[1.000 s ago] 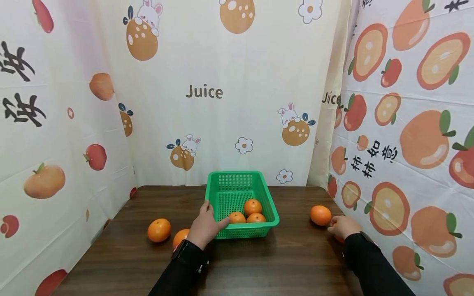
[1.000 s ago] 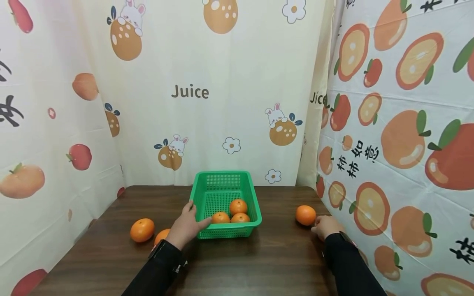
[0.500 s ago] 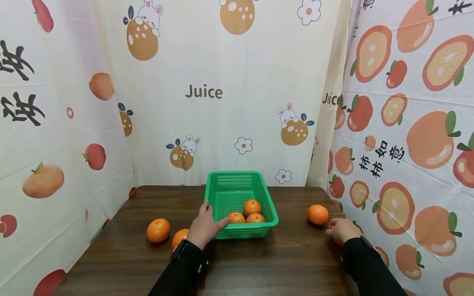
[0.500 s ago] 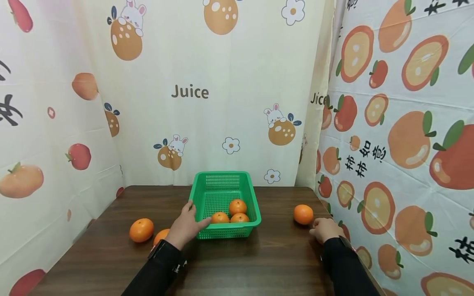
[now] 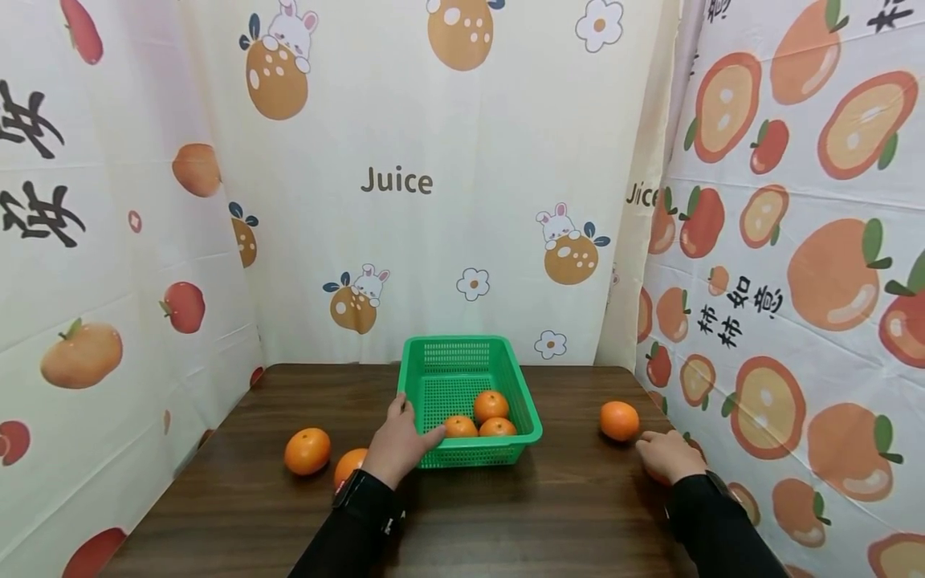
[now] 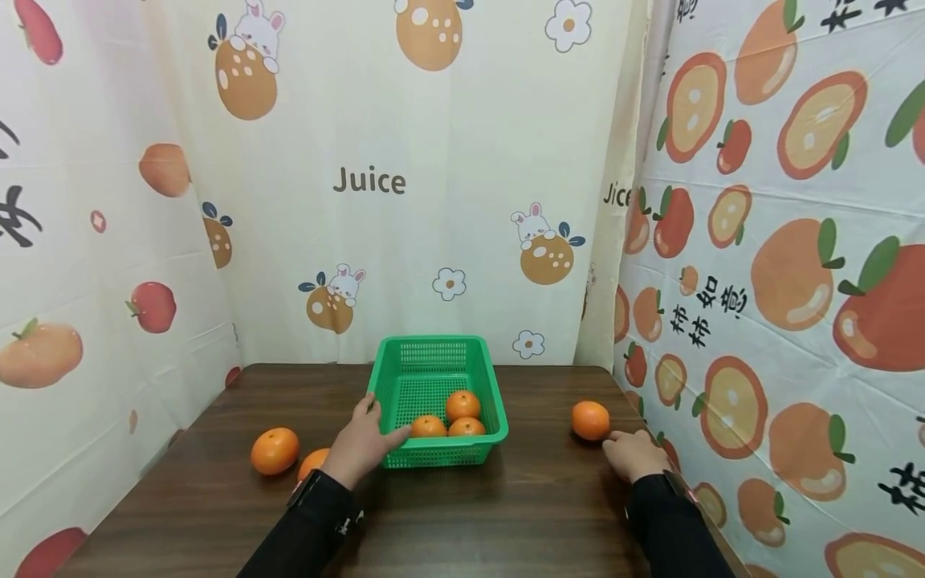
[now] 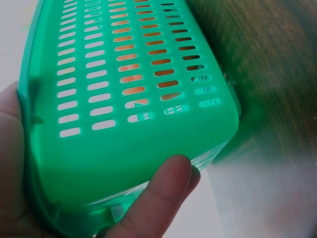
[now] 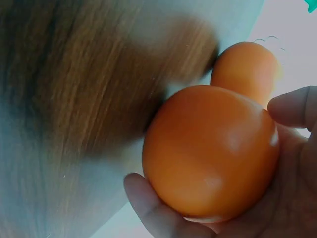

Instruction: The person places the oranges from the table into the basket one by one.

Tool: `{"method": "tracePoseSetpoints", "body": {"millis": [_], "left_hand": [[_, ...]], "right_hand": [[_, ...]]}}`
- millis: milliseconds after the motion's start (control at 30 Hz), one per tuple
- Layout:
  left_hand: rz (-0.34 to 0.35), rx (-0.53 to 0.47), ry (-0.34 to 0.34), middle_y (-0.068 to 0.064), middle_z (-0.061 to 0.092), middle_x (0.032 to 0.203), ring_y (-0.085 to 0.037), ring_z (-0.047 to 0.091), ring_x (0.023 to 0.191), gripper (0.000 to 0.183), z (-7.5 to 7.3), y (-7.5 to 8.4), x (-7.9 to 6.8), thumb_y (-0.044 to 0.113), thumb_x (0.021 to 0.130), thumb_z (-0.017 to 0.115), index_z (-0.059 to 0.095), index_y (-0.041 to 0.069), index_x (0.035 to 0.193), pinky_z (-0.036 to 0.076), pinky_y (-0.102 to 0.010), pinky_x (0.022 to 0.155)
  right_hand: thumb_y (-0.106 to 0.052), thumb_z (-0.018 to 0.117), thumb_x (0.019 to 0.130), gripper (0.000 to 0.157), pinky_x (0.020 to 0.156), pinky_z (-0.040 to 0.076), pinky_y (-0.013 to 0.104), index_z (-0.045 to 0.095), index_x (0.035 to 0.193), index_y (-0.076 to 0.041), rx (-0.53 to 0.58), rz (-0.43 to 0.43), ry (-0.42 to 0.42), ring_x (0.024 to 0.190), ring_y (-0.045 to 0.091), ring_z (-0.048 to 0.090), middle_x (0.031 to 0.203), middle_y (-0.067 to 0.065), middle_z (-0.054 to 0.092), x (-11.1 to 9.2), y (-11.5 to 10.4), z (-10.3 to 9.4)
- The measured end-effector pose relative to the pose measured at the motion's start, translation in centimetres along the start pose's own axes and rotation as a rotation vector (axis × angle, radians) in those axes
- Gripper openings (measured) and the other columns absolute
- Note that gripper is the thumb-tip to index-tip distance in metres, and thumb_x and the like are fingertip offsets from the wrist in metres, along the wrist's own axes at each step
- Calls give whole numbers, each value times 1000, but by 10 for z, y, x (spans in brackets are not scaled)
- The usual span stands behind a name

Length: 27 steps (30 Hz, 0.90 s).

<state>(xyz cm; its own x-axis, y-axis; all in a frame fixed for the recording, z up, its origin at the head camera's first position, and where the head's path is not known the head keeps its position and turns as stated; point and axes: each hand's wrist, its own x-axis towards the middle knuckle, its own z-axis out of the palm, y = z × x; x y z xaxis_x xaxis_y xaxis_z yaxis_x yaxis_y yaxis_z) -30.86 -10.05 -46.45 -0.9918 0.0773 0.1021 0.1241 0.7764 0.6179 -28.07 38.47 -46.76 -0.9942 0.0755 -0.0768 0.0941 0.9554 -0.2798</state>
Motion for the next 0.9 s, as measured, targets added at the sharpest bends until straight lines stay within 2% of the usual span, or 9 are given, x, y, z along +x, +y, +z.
{"method": "tracePoseSetpoints", "body": {"millis": [100,267,500,600,733,800,900], "left_hand": [[-5,7,-5,-21,18,177,-49,59,134,101,-1,-1,2,63,98,66,35,-9,161,51,-61,110],[-11,4,-7,-21,17,177,-49,58,135,101,-3,0,3,63,98,66,34,-8,162,51,-62,109],[-3,24,-3,-22,18,177,-48,61,132,100,0,-1,1,62,98,66,35,-10,161,52,-60,108],[-1,25,1,-22,19,176,-47,61,132,100,1,-1,0,62,98,66,36,-10,161,52,-60,108],[-3,14,6,-22,19,176,-47,60,133,99,1,0,0,61,98,67,36,-9,161,52,-60,109],[-3,12,6,-22,19,177,-48,60,133,99,1,0,0,61,99,66,36,-9,161,52,-60,109],[-2,11,8,-22,19,176,-48,60,133,98,1,1,-1,61,99,66,36,-9,161,52,-60,108]], "right_hand": [[-28,42,109,48,98,47,68,61,143,1,11,8,-40,121,56,51,133,41,53,-4,-4,-3],[-25,46,108,50,97,45,70,55,151,-3,16,25,-59,112,61,54,138,46,43,-9,-8,-1],[-22,57,105,57,97,48,69,47,157,1,6,30,-10,119,65,54,139,49,44,-17,-10,8],[-24,63,103,59,95,51,66,48,152,6,3,23,24,120,61,57,136,47,48,-18,-9,9],[-27,73,98,63,92,52,62,51,144,11,3,-2,79,107,50,63,126,41,55,-16,-8,11],[-31,79,94,65,87,52,60,55,140,9,13,-18,102,98,44,63,122,36,57,-17,-8,13],[-37,84,90,64,80,52,54,60,134,2,68,-45,93,89,38,60,117,33,53,-18,-9,17]]}}
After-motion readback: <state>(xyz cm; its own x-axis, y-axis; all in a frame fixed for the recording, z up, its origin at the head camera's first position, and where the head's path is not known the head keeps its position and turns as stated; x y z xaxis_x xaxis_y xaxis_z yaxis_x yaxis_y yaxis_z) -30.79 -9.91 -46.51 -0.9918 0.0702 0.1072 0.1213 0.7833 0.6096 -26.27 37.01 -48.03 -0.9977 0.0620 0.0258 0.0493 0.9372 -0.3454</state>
